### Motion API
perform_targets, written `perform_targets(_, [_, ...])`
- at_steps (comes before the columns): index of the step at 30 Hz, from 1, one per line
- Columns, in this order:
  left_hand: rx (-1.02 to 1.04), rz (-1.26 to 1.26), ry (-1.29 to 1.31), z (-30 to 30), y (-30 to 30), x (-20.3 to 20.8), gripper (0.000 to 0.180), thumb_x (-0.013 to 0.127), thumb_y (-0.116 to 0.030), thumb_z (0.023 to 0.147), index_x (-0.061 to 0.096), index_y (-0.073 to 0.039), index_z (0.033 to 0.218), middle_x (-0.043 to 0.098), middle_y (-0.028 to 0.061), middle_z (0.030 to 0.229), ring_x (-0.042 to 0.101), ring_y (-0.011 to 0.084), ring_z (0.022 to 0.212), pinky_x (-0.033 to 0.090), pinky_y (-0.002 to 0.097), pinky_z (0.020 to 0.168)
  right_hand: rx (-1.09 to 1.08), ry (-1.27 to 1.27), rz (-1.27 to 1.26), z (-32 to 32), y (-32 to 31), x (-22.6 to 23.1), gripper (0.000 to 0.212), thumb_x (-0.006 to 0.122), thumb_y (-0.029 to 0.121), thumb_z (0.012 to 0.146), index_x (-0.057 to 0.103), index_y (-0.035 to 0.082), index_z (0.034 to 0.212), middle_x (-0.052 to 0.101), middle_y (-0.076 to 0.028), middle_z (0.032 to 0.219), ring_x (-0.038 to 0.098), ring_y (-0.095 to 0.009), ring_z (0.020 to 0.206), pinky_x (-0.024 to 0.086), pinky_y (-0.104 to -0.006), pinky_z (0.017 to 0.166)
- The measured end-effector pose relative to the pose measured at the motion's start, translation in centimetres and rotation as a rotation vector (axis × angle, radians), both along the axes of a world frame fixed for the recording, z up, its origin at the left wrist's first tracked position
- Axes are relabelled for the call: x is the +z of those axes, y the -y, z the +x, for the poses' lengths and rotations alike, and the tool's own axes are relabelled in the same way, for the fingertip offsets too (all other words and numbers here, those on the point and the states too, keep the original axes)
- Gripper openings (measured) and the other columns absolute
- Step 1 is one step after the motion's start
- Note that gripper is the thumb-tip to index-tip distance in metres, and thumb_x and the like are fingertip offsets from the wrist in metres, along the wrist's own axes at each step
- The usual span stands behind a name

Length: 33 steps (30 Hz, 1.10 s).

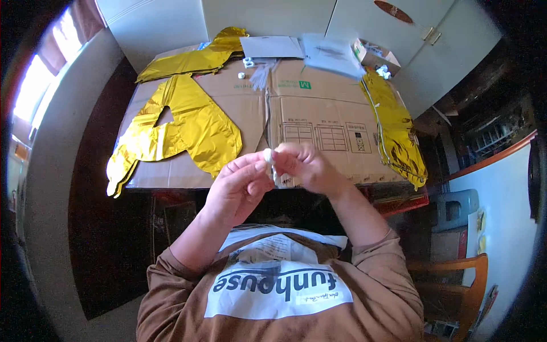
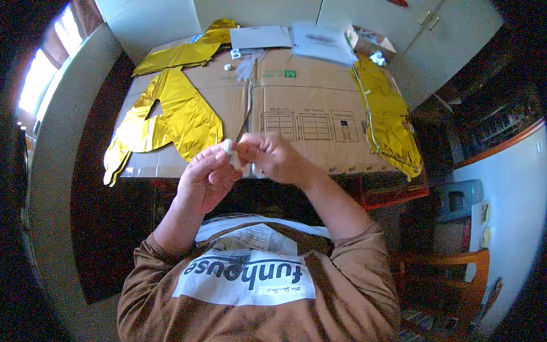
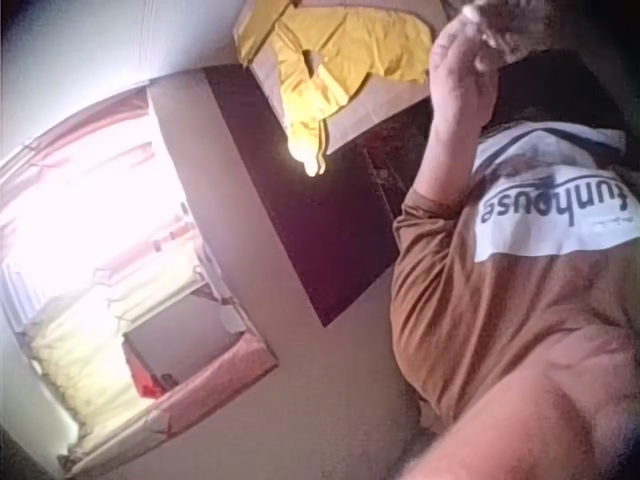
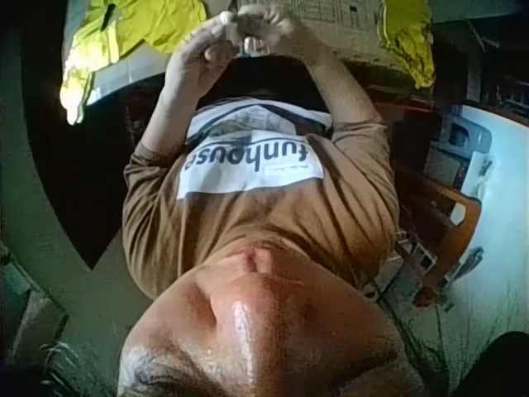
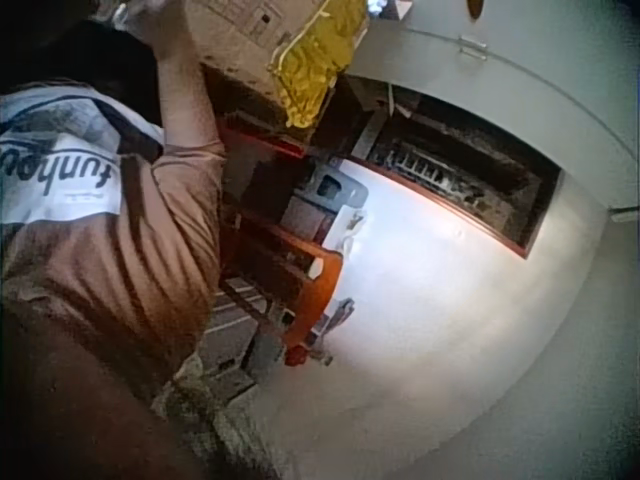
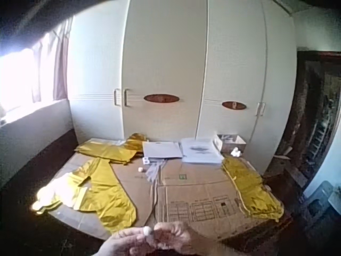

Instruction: Folding gold foil decorations, placing them into white frames, and threading string through components.

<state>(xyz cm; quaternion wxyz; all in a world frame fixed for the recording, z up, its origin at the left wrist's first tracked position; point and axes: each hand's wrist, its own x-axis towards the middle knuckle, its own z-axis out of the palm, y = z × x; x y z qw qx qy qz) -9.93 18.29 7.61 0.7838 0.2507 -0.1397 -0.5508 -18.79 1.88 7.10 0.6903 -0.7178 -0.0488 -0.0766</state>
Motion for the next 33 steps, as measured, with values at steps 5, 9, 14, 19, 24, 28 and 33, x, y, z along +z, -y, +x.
perform_targets(5, [0.144,0.232,0.168,-0.2,0.3,0.3,0.026,0.054,-0.013,0.091,0.060,0.000,0.114,0.045,-0.0058,0.057,0.037,0.0041,0.046,0.028,0.0183,0.042,-0.175,0.196,-0.372,-0.8,-2.4,0.5,0.026,0.053,0.022,0.094,0.054,0.004,0.076,0.054,-0.010,0.067,0.056,-0.021,0.061,0.043,-0.0321,0.058])
perform_targets(9, [0.170,0.266,0.469,-0.6,-0.6,-1.0,0.021,0.059,-0.011,0.091,0.065,-0.002,0.109,0.052,-0.0053,0.063,0.038,0.0023,0.048,0.029,0.0171,0.044,-0.359,0.405,-0.849,-1.6,-1.0,4.0,0.017,0.060,0.016,0.086,0.054,0.005,0.074,0.052,-0.011,0.066,0.055,-0.028,0.060,0.043,-0.0363,0.057])
perform_targets(14, [0.104,0.233,0.397,-0.4,-1.1,-0.6,0.018,0.060,-0.010,0.090,0.066,-0.001,0.104,0.053,-0.0059,0.064,0.037,0.0009,0.049,0.026,0.0163,0.044,-0.423,0.318,-0.644,-3.0,0.7,5.8,0.007,0.065,0.005,0.082,0.065,0.002,0.089,0.059,-0.005,0.072,0.057,-0.013,0.066,0.045,-0.0261,0.061])
perform_targets(19, [0.096,0.253,0.327,-0.8,-0.9,0.0,0.014,0.062,-0.006,0.086,0.064,0.002,0.098,0.057,-0.0021,0.067,0.040,0.0016,0.050,0.028,0.0149,0.044,-0.309,0.306,-0.481,-2.6,0.6,3.4,0.017,0.067,0.003,0.082,0.064,0.000,0.098,0.064,-0.006,0.079,0.061,-0.014,0.073,0.049,-0.0255,0.067])
perform_targets(24, [0.049,0.199,0.276,-1.0,-0.8,-0.6,0.015,0.063,-0.010,0.088,0.066,-0.001,0.100,0.058,-0.0038,0.072,0.040,0.0000,0.052,0.026,0.0149,0.045,-0.191,0.070,0.042,-2.2,-0.1,1.6,0.006,0.062,0.000,0.085,0.064,0.001,0.092,0.065,-0.005,0.080,0.061,-0.010,0.072,0.049,-0.0222,0.064])
perform_targets(28, [0.158,0.176,0.199,-1.5,-0.4,0.2,0.016,0.061,-0.008,0.088,0.064,0.001,0.100,0.064,0.0026,0.082,0.050,0.0046,0.061,0.038,0.0159,0.054,-0.294,0.219,-0.169,-1.2,-1.4,-0.4,0.010,0.064,0.000,0.082,0.064,0.002,0.092,0.064,-0.008,0.075,0.062,-0.015,0.064,0.049,-0.0265,0.060])
perform_targets(33, [0.185,0.142,0.318,-1.3,-1.3,-1.3,0.021,0.058,-0.009,0.090,0.063,0.002,0.107,0.066,0.0038,0.086,0.051,0.0039,0.063,0.040,0.0159,0.055,-0.516,0.391,-0.578,-2.1,-3.2,0.5,0.010,0.064,-0.001,0.082,0.063,0.001,0.092,0.064,-0.009,0.077,0.062,-0.015,0.067,0.048,-0.0277,0.058])
